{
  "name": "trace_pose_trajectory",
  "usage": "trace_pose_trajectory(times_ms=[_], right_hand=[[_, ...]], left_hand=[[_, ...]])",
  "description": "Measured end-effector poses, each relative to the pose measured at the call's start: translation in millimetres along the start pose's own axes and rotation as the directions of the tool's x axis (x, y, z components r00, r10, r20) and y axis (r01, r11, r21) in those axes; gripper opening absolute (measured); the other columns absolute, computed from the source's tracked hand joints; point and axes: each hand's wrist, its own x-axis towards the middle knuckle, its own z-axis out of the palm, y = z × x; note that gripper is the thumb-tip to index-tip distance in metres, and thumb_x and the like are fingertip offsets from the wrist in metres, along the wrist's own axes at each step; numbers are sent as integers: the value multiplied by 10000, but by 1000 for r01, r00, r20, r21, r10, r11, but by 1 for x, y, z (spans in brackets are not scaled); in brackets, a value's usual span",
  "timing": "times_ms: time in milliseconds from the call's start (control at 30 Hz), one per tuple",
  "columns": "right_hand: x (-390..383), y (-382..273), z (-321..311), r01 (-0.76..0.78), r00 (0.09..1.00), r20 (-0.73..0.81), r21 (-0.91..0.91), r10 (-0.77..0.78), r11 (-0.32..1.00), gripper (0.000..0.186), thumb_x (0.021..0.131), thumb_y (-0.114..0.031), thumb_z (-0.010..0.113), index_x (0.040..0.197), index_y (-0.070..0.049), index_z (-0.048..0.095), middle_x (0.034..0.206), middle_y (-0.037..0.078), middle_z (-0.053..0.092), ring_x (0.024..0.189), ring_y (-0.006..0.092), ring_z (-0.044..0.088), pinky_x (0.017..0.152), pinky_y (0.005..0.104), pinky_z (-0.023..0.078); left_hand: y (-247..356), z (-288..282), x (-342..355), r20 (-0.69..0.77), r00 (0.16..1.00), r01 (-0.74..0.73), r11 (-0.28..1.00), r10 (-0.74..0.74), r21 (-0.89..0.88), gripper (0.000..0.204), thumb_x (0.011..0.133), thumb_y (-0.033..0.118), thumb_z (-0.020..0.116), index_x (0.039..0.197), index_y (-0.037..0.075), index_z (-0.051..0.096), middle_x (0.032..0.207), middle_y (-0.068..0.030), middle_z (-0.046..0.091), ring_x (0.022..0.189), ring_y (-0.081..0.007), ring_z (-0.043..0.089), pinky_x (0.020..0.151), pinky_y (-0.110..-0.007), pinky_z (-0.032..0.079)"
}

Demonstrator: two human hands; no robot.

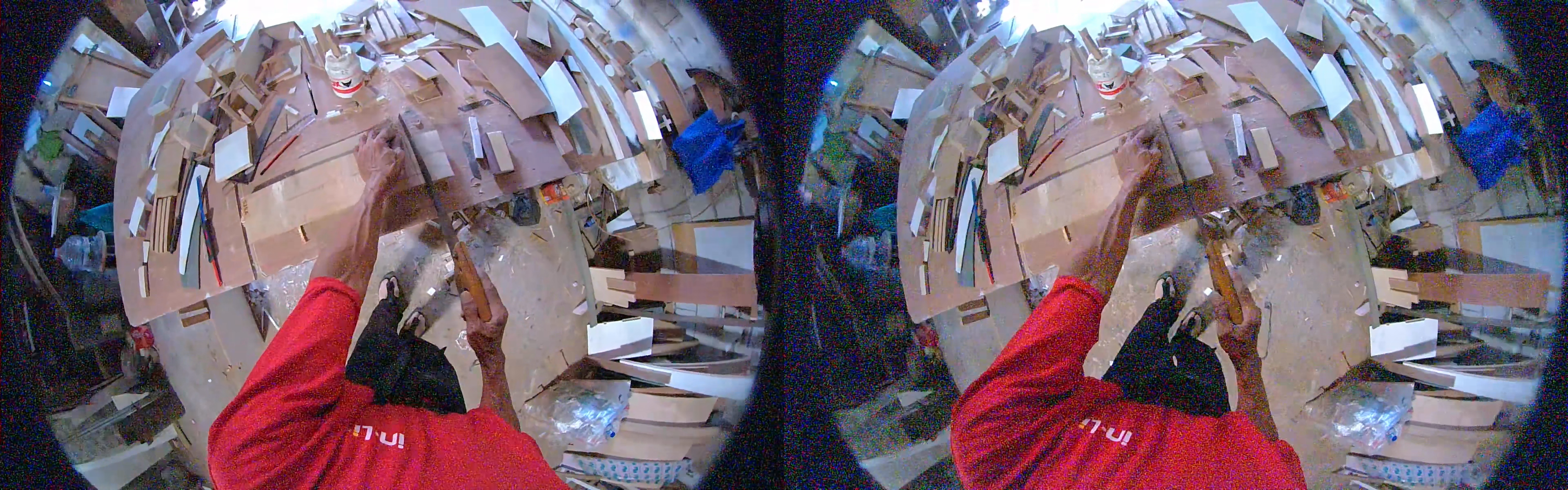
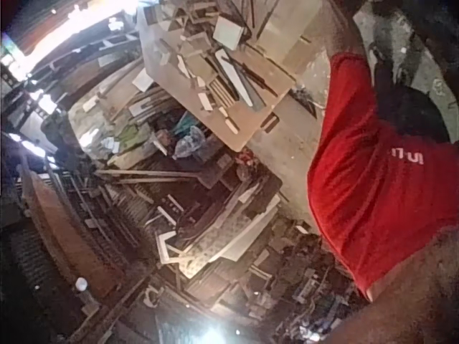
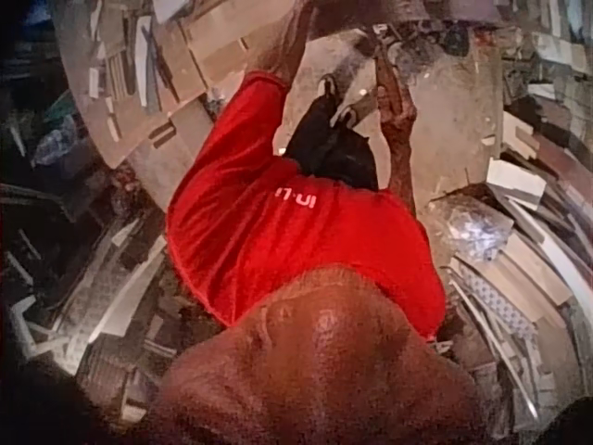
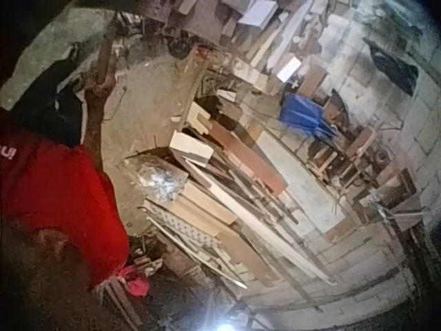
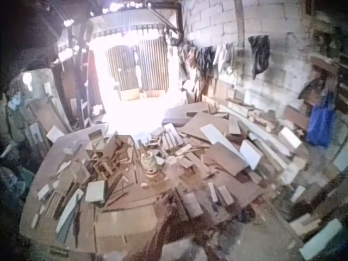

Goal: The person positions wooden pieces on a workbench, marks lines on a wooden board using a ruler and a pencil, and cuts the board with a hand saw.

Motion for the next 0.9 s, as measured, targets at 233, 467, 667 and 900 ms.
trace_pose_trajectory(times_ms=[233, 467, 667, 900], right_hand=[[6, -11, 0, 172, 982, -56, -155, -182, 973, 437, 879, -128, 625, 1291, 13, 587, 1070, 178, 699, 920, 245, 679, 838, 360, 527], [-5, -12, 1, 90, 994, -50, -81, -94, 993, 417, 895, -134, 659, 1275, 26, 597, 1133, 183, 689, 999, 250, 677, 897, 346, 515], [-6, -7, 0, 78, 989, -121, -106, -91, 991, 393, 851, -159, 684, 1199, 17, 636, 902, 122, 716, 777, 159, 684, 709, 326, 540], [-12, -15, -2, 157, 977, -126, -111, -171, 981, 302, 853, -179, 686, 1094, 0, 660, 842, 118, 714, 728, 186, 688, 677, 341, 540]], left_hand=[[0, -6, 1, 14, 1000, -26, 996, 27, -85, 319, 757, 313, 686, 1047, 182, 701, 1013, -111, 697, 986, -344, 638, 840, -470, 521], [-7, 4, -1, -100, 993, -76, 980, 58, -184, 273, 772, 312, 684, 998, 162, 710, 1035, -108, 694, 987, -353, 636, 833, -468, 523], [-7, 7, 4, -26, 999, -23, 991, 20, -135, 279, 768, 329, 676, 986, 160, 712, 1001, -119, 689, 979, -359, 630, 835, -473, 520], [4, -6, -2, 17, 1000, 17, 996, -15, -89, 264, 777, 314, 685, 1003, 188, 733, 1118, -75, 671, 1060, -321, 598, 888, -476, 468]])
